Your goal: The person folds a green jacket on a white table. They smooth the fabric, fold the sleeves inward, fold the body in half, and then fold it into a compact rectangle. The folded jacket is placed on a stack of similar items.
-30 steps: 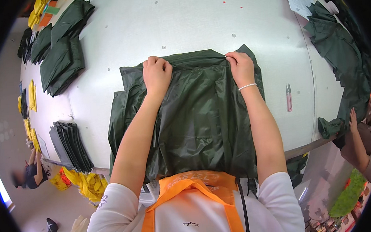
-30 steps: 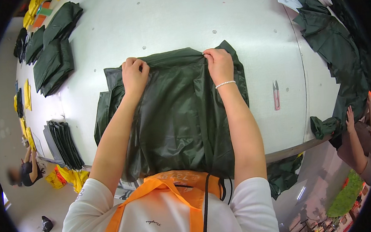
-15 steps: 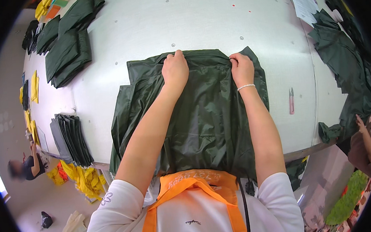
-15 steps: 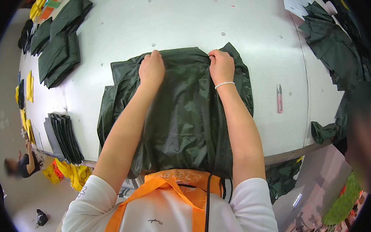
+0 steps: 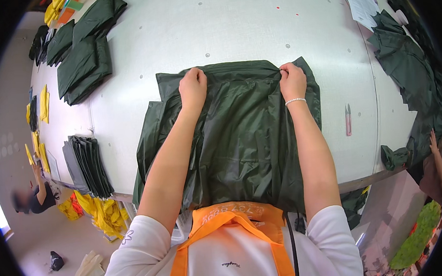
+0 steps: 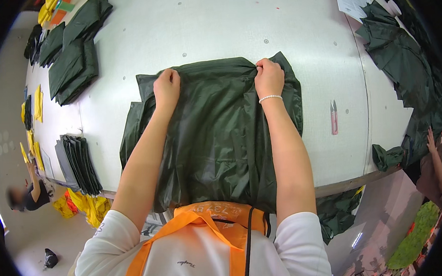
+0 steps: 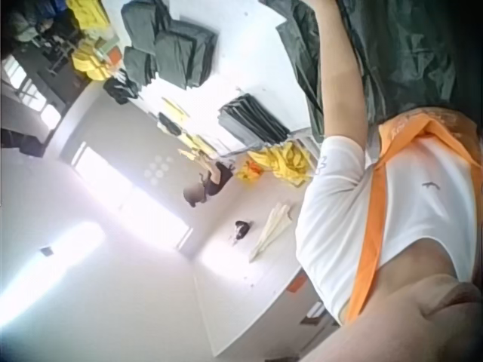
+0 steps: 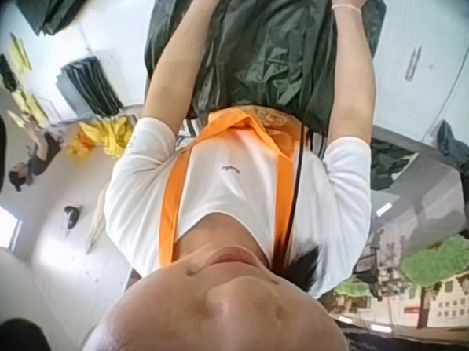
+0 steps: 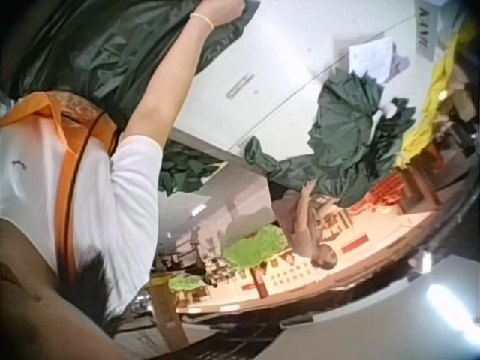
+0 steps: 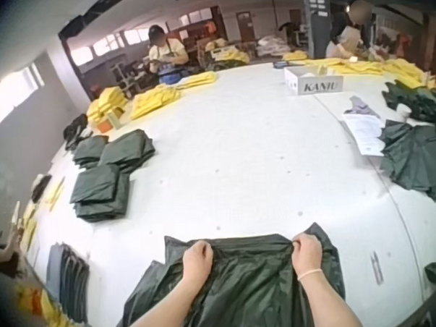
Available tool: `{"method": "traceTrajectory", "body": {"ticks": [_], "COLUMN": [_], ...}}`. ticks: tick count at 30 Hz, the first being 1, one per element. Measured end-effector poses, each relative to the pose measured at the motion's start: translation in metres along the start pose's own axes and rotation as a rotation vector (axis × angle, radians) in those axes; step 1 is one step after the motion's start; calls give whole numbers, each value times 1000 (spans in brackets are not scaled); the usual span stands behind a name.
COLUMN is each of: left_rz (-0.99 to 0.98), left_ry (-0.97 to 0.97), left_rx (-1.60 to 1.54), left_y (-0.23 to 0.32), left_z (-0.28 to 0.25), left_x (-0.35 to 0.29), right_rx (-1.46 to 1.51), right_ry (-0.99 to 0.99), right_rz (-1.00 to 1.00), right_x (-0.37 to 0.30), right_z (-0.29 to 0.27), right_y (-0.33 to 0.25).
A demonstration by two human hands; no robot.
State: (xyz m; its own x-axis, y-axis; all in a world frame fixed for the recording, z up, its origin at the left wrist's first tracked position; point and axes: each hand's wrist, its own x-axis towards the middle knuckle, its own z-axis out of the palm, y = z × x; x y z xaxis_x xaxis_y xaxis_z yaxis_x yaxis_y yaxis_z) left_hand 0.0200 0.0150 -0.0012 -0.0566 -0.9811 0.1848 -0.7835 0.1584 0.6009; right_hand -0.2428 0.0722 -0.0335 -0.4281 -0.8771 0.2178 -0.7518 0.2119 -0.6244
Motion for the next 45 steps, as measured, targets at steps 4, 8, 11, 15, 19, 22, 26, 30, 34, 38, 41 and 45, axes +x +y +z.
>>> {"method": "traceTrajectory", "body": {"ticks": [4, 8, 11, 15, 19, 22, 26, 30, 34, 38, 41, 45], "left_rz": [-89, 33, 107, -74, -541, -658, -874, -697, -454, -233, -98, -29], "left_ry": [-88, -25, 4, 116, 2, -126, -290, -179, -190, -116, -92, -50], "left_rx": [50, 295, 229, 181, 298, 96, -558, -737, -524, -456, -407, -395], "left_y": [-2, -29, -47, -93, -154, -166, -116, -87, -36, -15, 0, 1], "left_z": [2, -10, -20, -48, -101, -114, -124, -134, -169, -176, -190, -201], "left_x": [1, 17, 16, 7, -21, -42, -48, -55, -81, -112, -127, -141], "right_rx": [-21, -14, -19, 111, -329, -569, -253, -25, 305, 642, 563, 449], "right_ry": [12, -44, -51, 50, 215, 105, 7, 120, -94, -550, -733, -994], "right_rz": [-62, 47, 70, -38, 11, 178, 361, 296, 171, -39, -210, -471], "right_x": [2, 3, 1, 4, -44, -100, -118, -106, -86, -80, -70, -62], "right_z": [4, -3, -7, -41, -120, -143, -145, -130, -101, -68, -53, -36], "right_y": [2, 7, 2, 5, 125, 163, 169, 181, -26, -188, -255, -285]}}
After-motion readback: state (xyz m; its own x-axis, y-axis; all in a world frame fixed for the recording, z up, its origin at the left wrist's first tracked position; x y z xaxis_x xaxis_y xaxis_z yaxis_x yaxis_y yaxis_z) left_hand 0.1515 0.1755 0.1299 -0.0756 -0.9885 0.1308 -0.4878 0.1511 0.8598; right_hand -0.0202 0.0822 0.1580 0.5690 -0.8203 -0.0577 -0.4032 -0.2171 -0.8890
